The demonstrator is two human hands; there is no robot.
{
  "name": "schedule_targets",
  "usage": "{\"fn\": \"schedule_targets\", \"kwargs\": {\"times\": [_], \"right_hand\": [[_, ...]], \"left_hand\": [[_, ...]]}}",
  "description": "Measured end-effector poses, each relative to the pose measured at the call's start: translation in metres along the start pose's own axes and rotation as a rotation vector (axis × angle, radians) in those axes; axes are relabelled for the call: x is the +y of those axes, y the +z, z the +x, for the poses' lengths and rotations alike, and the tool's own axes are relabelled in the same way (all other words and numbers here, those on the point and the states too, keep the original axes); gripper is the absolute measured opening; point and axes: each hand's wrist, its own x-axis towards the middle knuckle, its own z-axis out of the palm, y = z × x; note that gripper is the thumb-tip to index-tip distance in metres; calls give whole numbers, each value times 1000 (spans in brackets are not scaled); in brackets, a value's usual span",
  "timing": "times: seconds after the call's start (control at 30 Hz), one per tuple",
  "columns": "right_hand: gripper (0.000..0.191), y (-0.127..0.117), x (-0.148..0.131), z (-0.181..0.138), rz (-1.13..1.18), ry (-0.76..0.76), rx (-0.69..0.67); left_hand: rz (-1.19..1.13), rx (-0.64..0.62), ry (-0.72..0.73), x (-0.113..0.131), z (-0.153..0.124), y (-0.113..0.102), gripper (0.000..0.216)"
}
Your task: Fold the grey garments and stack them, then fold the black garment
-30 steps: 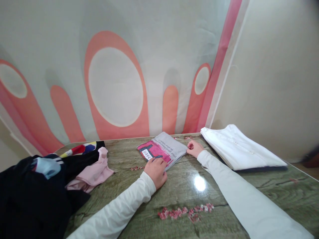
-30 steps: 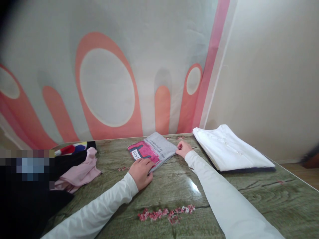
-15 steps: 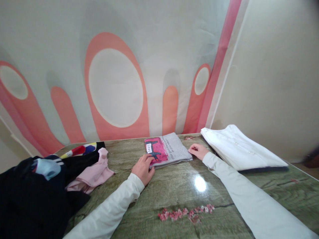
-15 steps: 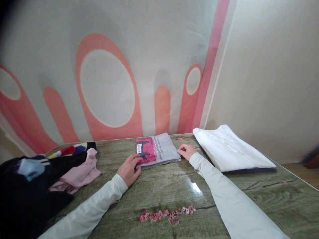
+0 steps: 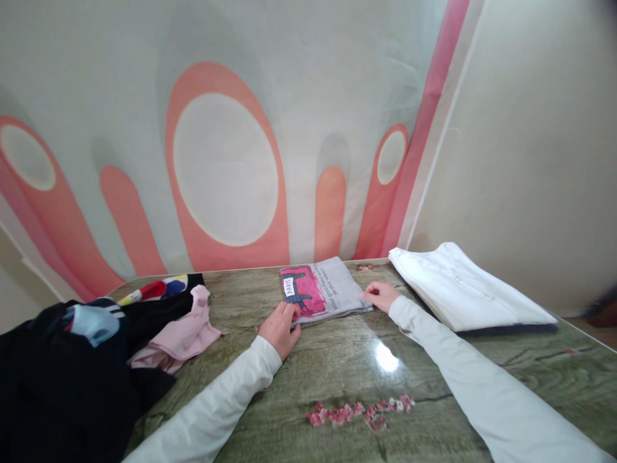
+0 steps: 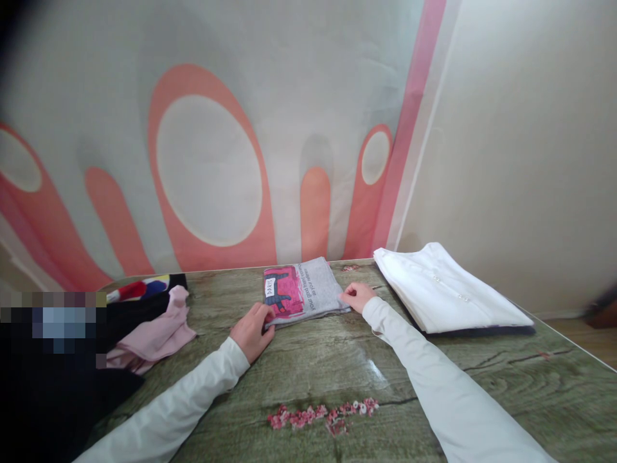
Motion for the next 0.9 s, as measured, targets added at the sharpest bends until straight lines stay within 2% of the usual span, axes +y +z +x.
{"fn": "schedule_targets", "kwargs": {"times": [0.23, 0.47, 0.67, 0.9], "right_hand": [[29, 1, -3, -1, -95, 35, 22], [28, -4, 3, 3, -22, 5, -21], [19, -8, 5, 6, -56, 25, -12], [15, -8, 4, 6, -49, 29, -31]], "left_hand": [[-21, -14, 3, 1, 1, -1, 13], [41, -51, -1, 3, 2, -2, 17], [99, -96, 20, 5, 2, -2, 18], [136, -120, 53, 16, 0, -18, 16]]}}
